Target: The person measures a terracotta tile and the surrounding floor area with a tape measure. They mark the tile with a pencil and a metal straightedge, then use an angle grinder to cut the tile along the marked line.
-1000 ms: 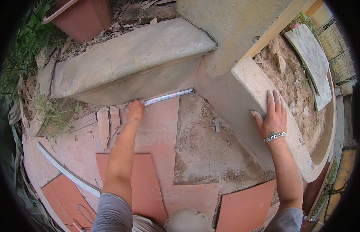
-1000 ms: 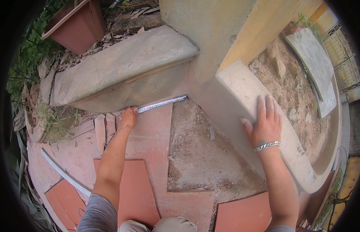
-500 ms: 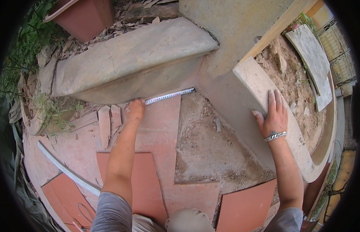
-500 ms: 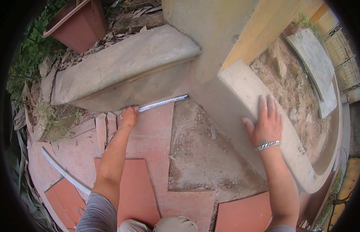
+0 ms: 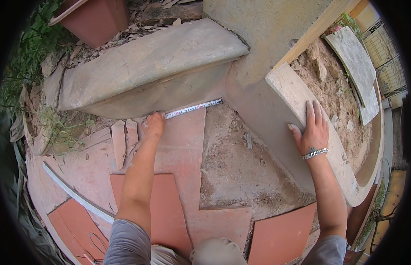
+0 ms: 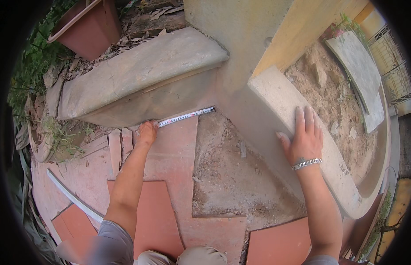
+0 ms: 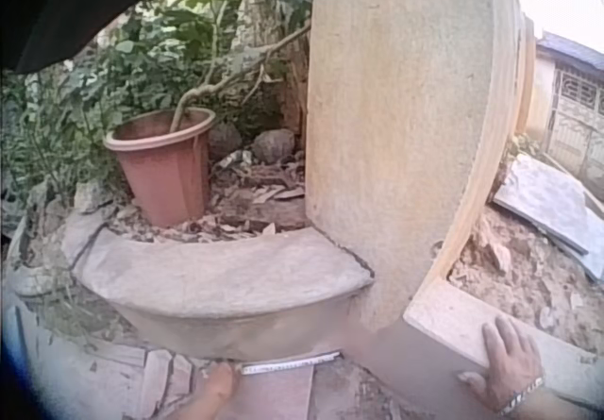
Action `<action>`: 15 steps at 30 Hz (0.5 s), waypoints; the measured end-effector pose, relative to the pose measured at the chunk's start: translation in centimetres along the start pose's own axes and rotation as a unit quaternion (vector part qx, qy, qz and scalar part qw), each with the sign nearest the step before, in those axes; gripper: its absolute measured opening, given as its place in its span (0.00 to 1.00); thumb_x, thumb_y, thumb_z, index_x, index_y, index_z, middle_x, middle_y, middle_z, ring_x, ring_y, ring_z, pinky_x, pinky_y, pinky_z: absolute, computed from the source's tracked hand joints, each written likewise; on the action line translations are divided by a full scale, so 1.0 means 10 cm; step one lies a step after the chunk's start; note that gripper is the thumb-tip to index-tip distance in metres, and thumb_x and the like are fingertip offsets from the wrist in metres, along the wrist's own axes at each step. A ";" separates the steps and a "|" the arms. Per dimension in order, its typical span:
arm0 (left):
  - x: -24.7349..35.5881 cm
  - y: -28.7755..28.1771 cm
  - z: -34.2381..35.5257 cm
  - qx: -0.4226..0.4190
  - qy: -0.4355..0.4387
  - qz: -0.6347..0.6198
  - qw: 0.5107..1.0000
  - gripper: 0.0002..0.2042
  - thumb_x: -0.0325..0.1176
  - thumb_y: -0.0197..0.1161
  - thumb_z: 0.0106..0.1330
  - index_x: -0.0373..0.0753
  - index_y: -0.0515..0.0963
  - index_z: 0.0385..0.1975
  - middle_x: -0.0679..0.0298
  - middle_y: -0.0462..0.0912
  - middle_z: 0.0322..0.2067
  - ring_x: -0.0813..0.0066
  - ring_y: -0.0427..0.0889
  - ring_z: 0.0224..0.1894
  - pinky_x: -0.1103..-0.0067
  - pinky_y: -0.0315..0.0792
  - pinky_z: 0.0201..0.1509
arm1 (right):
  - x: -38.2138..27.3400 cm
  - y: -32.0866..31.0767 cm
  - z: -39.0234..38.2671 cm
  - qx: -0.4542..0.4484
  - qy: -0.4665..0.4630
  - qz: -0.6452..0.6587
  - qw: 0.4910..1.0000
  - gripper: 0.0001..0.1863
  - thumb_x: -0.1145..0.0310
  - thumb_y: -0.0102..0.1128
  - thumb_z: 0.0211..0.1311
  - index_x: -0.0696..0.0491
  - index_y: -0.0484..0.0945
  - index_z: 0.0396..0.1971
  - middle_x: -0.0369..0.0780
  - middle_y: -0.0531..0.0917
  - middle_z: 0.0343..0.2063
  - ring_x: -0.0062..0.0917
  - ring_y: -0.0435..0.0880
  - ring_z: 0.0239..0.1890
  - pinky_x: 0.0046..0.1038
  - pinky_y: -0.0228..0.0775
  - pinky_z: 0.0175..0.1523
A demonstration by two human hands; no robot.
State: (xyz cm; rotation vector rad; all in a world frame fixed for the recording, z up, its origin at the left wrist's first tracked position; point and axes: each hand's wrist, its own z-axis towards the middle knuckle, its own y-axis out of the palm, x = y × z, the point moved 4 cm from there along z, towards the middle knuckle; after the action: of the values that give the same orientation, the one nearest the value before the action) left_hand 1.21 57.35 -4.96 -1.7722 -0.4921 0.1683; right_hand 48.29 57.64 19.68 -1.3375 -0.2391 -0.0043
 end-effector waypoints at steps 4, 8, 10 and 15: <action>-0.08 0.05 0.00 0.017 -0.012 -0.054 0.998 0.13 0.44 0.58 0.69 0.49 0.83 0.48 0.55 0.85 0.46 0.52 0.83 0.51 0.59 0.75 0.57 | -0.01 -0.02 0.01 0.006 -0.008 -0.003 1.000 0.46 0.55 0.72 0.54 0.52 0.60 0.71 0.50 0.63 0.70 0.46 0.62 0.72 0.43 0.56 0.71; -0.29 -0.03 -0.15 -0.006 0.053 -0.133 0.990 0.14 0.43 0.62 0.68 0.45 0.83 0.48 0.52 0.85 0.44 0.50 0.83 0.48 0.61 0.75 0.54 | -0.01 -0.04 -0.02 0.021 -0.025 -0.018 0.999 0.45 0.54 0.70 0.56 0.54 0.60 0.70 0.50 0.65 0.69 0.47 0.64 0.70 0.43 0.59 0.70; -0.51 -0.16 -0.40 -0.022 0.088 -0.171 0.981 0.14 0.41 0.64 0.67 0.39 0.85 0.43 0.48 0.86 0.39 0.47 0.84 0.41 0.63 0.76 0.48 | 0.02 0.00 -0.03 0.020 -0.017 -0.013 1.000 0.45 0.54 0.71 0.55 0.53 0.61 0.70 0.50 0.64 0.70 0.46 0.63 0.71 0.43 0.58 0.71; -1.37 -0.61 -1.29 -0.130 0.033 -0.218 0.967 0.11 0.39 0.64 0.68 0.38 0.86 0.39 0.58 0.85 0.27 0.68 0.81 0.30 0.72 0.75 0.40 | 0.09 0.09 -0.03 0.012 -0.006 -0.016 1.000 0.44 0.53 0.70 0.57 0.50 0.61 0.71 0.50 0.63 0.71 0.45 0.62 0.72 0.42 0.58 0.71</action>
State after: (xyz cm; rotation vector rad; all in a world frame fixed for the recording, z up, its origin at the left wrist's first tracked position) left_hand -7.77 41.29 2.26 -1.8684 -0.8720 -0.2755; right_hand 49.39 57.66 18.92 -1.3106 -0.2702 -0.0212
